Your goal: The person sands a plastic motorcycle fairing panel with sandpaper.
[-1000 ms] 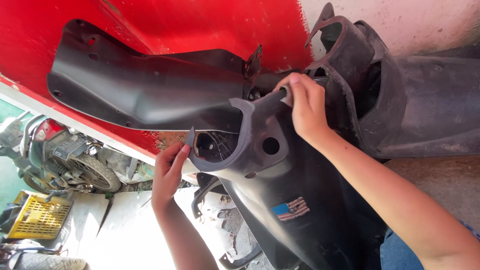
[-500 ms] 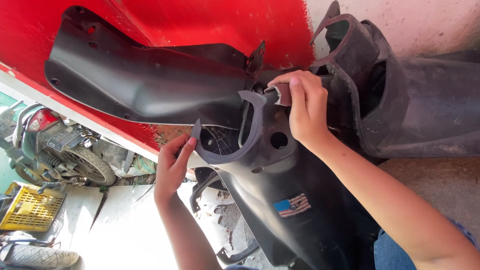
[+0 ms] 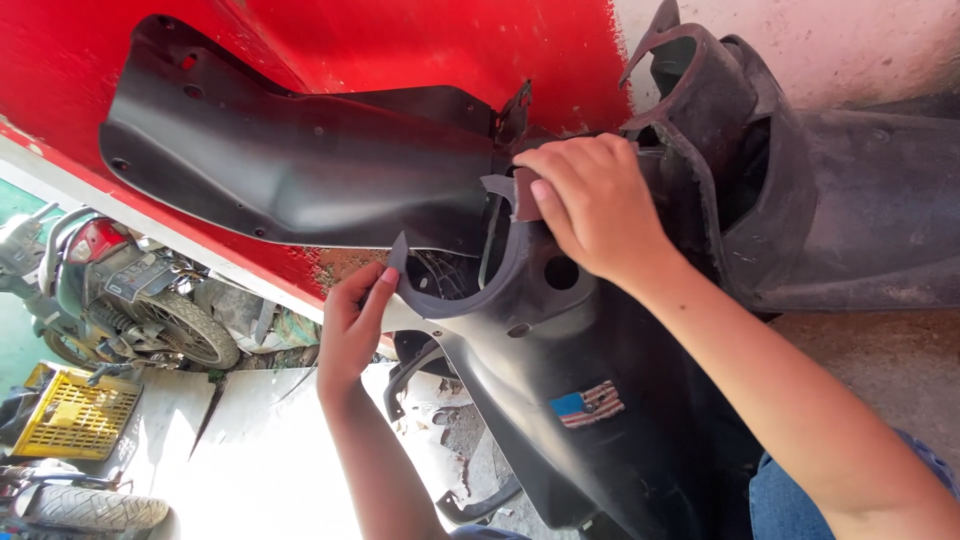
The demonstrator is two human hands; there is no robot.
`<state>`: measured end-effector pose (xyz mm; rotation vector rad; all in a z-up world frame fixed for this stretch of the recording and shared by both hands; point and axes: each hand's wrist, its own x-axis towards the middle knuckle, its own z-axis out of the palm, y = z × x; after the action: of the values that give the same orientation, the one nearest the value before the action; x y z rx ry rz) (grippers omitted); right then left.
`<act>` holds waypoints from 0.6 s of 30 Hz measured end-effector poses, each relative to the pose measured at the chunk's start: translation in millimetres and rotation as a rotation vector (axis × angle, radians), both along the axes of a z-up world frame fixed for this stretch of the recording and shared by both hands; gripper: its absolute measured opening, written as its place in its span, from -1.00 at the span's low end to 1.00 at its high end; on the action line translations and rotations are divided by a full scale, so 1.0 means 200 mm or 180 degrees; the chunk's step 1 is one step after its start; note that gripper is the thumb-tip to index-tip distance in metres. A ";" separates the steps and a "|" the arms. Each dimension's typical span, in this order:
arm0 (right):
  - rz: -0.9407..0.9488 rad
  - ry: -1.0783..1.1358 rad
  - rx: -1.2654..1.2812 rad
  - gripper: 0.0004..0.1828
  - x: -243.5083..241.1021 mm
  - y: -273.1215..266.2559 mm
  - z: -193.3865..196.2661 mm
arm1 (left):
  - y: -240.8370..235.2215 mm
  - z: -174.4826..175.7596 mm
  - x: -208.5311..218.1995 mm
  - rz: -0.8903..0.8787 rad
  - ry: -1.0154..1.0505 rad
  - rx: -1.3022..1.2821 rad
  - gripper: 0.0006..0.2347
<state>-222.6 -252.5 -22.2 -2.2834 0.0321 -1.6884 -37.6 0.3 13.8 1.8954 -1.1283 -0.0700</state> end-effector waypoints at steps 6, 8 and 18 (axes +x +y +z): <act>-0.0204 0.0642 0.0268 -0.77 -0.04 0.03 0.06 | 0.00 0.01 -0.02 0.0062 0.0106 -0.0045 -0.74; -0.0245 0.0708 -0.0106 -0.64 -0.05 0.13 0.07 | 0.00 -0.01 -0.01 0.0110 -0.0069 0.0008 -0.71; 0.0472 0.1135 0.0346 -0.31 -0.19 0.11 0.19 | -0.01 -0.01 -0.02 0.0139 -0.0108 -0.0037 -0.73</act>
<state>-260.7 -230.8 15.9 -2.4075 0.0298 -1.1645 -40.9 -2.0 12.8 1.9164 -1.1070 -0.0070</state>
